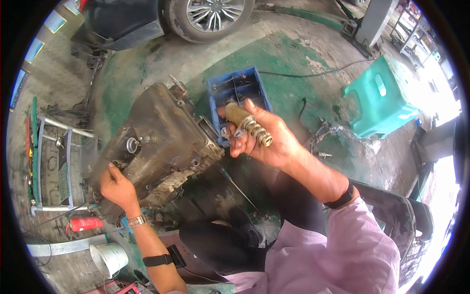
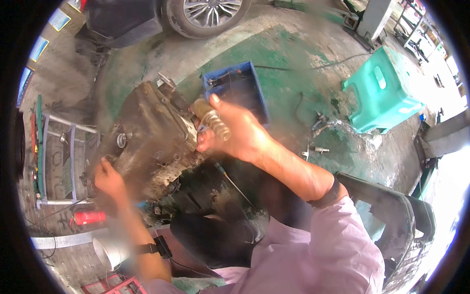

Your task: The person assembles a cylinder head by hand, inserting valve springs and retainers into the head and placing small metal parts into a nearby tray. The person repeatedly picks up components, aligns them into the head, and sets them down.

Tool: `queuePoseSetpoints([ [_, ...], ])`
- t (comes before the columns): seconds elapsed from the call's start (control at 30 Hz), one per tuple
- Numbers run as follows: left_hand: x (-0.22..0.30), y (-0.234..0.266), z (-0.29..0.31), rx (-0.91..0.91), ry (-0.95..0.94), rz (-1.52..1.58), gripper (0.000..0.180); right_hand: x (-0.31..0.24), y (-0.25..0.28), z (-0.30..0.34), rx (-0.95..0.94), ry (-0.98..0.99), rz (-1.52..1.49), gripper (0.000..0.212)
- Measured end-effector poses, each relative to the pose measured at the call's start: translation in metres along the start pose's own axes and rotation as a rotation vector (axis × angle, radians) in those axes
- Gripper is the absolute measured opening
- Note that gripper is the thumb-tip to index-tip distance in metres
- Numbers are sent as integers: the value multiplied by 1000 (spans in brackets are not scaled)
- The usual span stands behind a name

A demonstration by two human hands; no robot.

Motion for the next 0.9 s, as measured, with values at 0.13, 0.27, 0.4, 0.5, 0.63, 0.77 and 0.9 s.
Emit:
queuePoseSetpoints([
  [0.13, -2, 1, 0, -12, -6, 5, 30, -22, 33, -3, 53, 111, -30, 65],
  [0.27, -9, -1, 0, -44, 28, -46, 30, -59, 101, -3, 181, 268, -76, 49],
  [0.4, -12, -3, 0, -20, 39, 19, 28, -97, 224, 5, 611, 394, 36, 33],
  [0.5, -15, -2, 0, -34, 35, -4, 29, -98, 340, 19, 813, 353, 32, 25],
  [0.63, -20, -2, -1, -64, 60, -32, 34, -55, 489, 41, 1065, 317, 304, 19],
  [0.77, -34, 0, -3, -90, 69, -104, 37, -2, 547, 47, 839, 296, 1652, 11],
  [0.9, -57, 5, 0, -104, 75, -103, 42, 48, 550, 30, 397, -243, 2362, 23],
])
Point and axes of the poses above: each hand's wrist, its own z-axis away from the middle knuckle, its own y-axis out of the back of the hand, x = y × z, the point moved 5 cm from there along -z, towards the middle knuckle, and after that the axes turned 14 degrees about x, right-handed, at the moved point
